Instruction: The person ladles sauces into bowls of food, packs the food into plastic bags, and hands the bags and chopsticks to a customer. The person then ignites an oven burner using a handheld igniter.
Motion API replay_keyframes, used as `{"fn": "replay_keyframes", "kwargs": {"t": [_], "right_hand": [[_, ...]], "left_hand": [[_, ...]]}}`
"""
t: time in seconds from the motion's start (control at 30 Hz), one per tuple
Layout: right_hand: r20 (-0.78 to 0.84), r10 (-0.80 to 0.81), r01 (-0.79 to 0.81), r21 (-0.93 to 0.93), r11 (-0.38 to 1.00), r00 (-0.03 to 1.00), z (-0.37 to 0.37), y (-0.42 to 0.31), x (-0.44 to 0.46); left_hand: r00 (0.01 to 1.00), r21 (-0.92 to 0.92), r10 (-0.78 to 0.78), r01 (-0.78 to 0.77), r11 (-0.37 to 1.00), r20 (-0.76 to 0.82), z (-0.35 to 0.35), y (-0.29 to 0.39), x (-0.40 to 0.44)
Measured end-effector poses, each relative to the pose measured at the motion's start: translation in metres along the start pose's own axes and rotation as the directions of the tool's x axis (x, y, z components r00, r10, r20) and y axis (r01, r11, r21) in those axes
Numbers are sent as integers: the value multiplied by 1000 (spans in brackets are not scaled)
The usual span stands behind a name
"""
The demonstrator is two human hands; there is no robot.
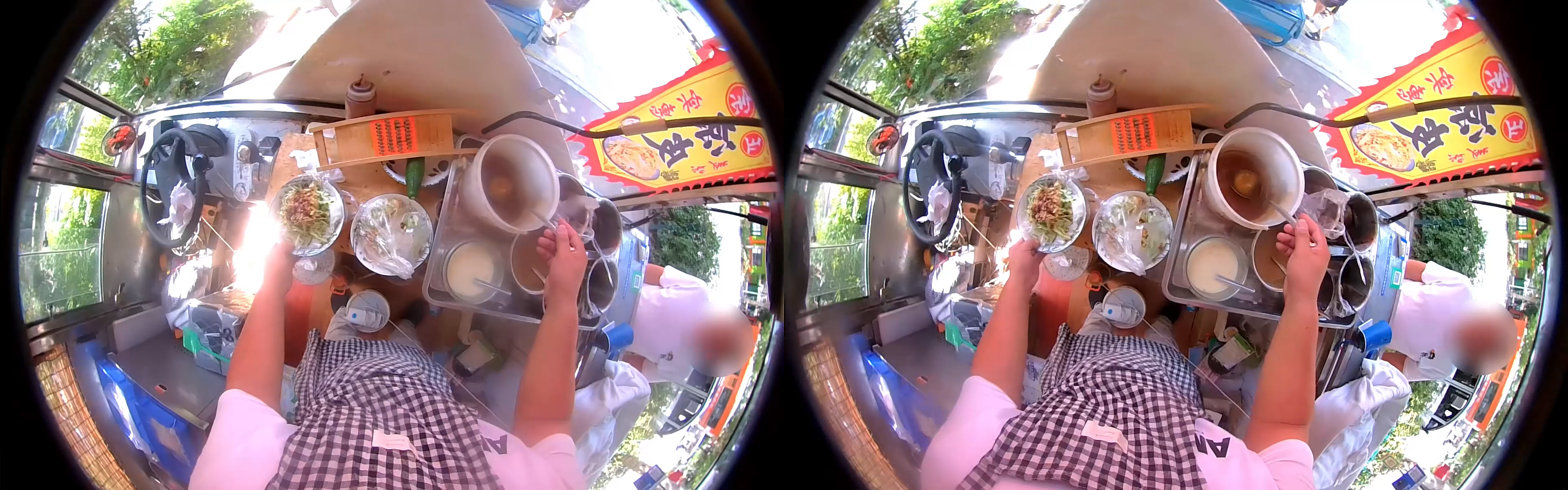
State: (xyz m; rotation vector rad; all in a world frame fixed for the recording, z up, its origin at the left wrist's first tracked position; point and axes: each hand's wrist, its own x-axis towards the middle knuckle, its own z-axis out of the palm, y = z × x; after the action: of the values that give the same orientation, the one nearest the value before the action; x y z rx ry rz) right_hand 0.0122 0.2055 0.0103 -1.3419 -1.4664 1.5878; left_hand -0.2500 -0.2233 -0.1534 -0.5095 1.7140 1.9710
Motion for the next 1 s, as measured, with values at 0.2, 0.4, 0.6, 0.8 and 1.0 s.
{"fn": "replay_keyframes", "kwargs": {"t": [0.2,0.4,0.6,0.8,1.0], "right_hand": [[-2,23,-23,42,999,1000,-6,1,4],[22,-7,6,51,999,1000,-6,8,15],[80,-46,50,-44,998,996,-2,8,16],[162,-308,347,-367,863,938,-16,-4,9],[299,-418,514,-463,723,858,-34,-24,-2]], "left_hand": [[986,103,-107,94,990,128,-22,10,7],[811,700,585,-428,572,18,15,72,-8],[825,392,125,-388,834,551,232,99,-101],[831,623,-244,-149,768,500,340,44,-96],[839,485,-258,-8,874,478,350,13,-86]]}}
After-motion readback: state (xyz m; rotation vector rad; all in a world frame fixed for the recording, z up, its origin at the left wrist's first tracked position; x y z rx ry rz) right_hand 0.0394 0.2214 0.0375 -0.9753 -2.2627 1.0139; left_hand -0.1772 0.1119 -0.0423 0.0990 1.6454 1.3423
